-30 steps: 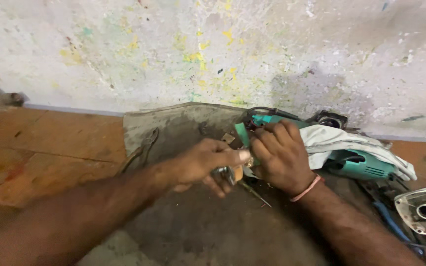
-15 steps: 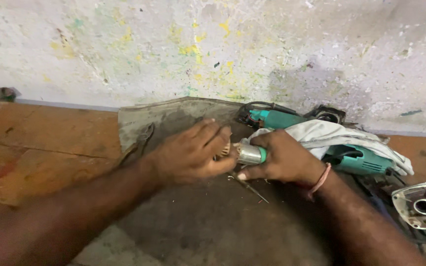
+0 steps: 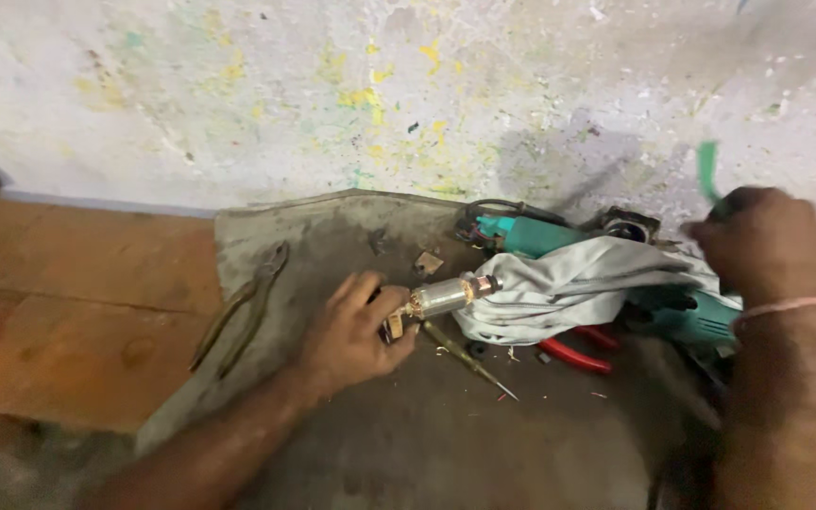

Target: The person cleans a small cylindrical metal component with a white cloth and a screwdriver. They then attach this component to a larger motor assembly, using a green strap to secure it. The person continues to adjust and tighten the assembly by hand.

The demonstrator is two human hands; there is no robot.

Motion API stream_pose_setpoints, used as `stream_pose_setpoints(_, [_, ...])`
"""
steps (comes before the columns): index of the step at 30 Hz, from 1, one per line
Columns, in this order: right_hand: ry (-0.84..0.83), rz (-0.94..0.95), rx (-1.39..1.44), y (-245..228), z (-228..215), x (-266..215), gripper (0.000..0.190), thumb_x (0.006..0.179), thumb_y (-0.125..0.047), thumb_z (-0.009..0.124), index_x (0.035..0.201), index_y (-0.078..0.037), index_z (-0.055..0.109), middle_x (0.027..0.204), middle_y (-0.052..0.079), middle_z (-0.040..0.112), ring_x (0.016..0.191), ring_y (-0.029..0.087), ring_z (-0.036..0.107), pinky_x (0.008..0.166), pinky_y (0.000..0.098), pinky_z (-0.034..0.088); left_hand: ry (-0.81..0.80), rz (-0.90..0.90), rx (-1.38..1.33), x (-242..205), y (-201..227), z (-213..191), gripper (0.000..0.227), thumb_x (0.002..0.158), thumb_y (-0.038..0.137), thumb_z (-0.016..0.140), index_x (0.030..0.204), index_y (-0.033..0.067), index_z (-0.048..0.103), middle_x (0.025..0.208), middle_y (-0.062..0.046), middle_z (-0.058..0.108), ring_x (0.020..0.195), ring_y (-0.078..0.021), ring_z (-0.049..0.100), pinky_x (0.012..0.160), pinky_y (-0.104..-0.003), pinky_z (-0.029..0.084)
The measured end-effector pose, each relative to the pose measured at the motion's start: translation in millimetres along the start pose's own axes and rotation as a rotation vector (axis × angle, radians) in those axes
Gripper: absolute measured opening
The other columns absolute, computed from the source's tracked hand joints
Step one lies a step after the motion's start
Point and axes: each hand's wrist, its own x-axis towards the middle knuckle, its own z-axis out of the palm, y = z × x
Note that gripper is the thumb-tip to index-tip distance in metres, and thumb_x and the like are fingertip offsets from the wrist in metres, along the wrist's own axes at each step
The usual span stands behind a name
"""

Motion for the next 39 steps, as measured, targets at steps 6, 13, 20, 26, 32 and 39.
stream_pose_setpoints(6, [-0.098, -0.071, -0.229, -18, -15, -10, 0.054, 0.074, -0.046, 0.094, 0.107, -0.006, 0.080, 0.092, 0.022, 0.078, 0.082, 0.037, 0.074, 0.079, 0.0449, 0.058, 0.169, -0.101, -0.069, -7, -6, 12, 0.037, 0.076, 0.020, 0.083, 0.105, 0.0061, 0.065, 0.101, -0.016, 0.063, 0.092, -0.0362, 0.067, 0.078, -0.045, 0.057])
stream_pose_setpoints(13, [-0.450, -0.526, 0.485, -53, -23, -73, 0.034, 0.083, -0.031, 0.080, 0.108, -0.009, 0.083, 0.090, 0.010, 0.076, 0.077, 0.023, 0.072, 0.070, 0.0382, 0.058, 0.253, -0.400, -0.171, -11, -17, 9, 0.035, 0.075, 0.021, 0.083, 0.102, 0.0045, 0.065, 0.098, -0.015, 0.068, 0.089, -0.0341, 0.069, 0.076, -0.044, 0.057])
stream_pose_setpoints(20, [-0.636, -0.629, 0.533, -44, -7, -60, 0.020, 0.074, -0.015, 0.091, 0.090, -0.006, 0.084, 0.107, 0.008, 0.078, 0.096, 0.021, 0.069, 0.079, 0.0370, 0.060, 0.219, -0.340, -0.116, -11, -20, 9, 0.036, 0.075, 0.022, 0.083, 0.103, 0.0078, 0.067, 0.098, -0.014, 0.066, 0.088, -0.0352, 0.067, 0.074, -0.045, 0.056])
stream_pose_setpoints(26, [-0.083, -0.770, 0.624, -100, 5, -80, 0.028, 0.085, -0.028, 0.082, 0.106, -0.010, 0.075, 0.107, 0.006, 0.078, 0.095, 0.017, 0.077, 0.085, 0.0338, 0.061, 0.153, -0.277, -0.113, -12, -9, 9, 0.038, 0.074, 0.024, 0.084, 0.104, 0.0087, 0.067, 0.094, -0.014, 0.066, 0.083, -0.0359, 0.068, 0.071, -0.046, 0.057])
stream_pose_setpoints(32, [-0.109, -1.179, 0.214, -143, 32, -115, 0.026, 0.067, -0.015, 0.084, 0.090, -0.008, 0.073, 0.090, 0.013, 0.072, 0.088, 0.034, 0.066, 0.076, 0.0446, 0.050, 0.207, -0.359, -0.305, -9, -3, 7, 0.038, 0.076, 0.026, 0.085, 0.100, 0.0050, 0.066, 0.089, -0.012, 0.070, 0.077, -0.0274, 0.070, 0.066, -0.039, 0.057])
stream_pose_setpoints(39, [0.282, -0.694, 0.928, -111, 18, -108, 0.007, 0.103, -0.003, 0.063, 0.108, -0.002, 0.059, 0.110, 0.011, 0.071, 0.089, 0.023, 0.067, 0.084, 0.0341, 0.053, 0.060, -0.734, -0.786, 5, 10, 19, 0.029, 0.087, 0.027, 0.079, 0.094, 0.0019, 0.068, 0.071, -0.005, 0.066, 0.060, -0.0095, 0.060, 0.050, -0.031, 0.048])
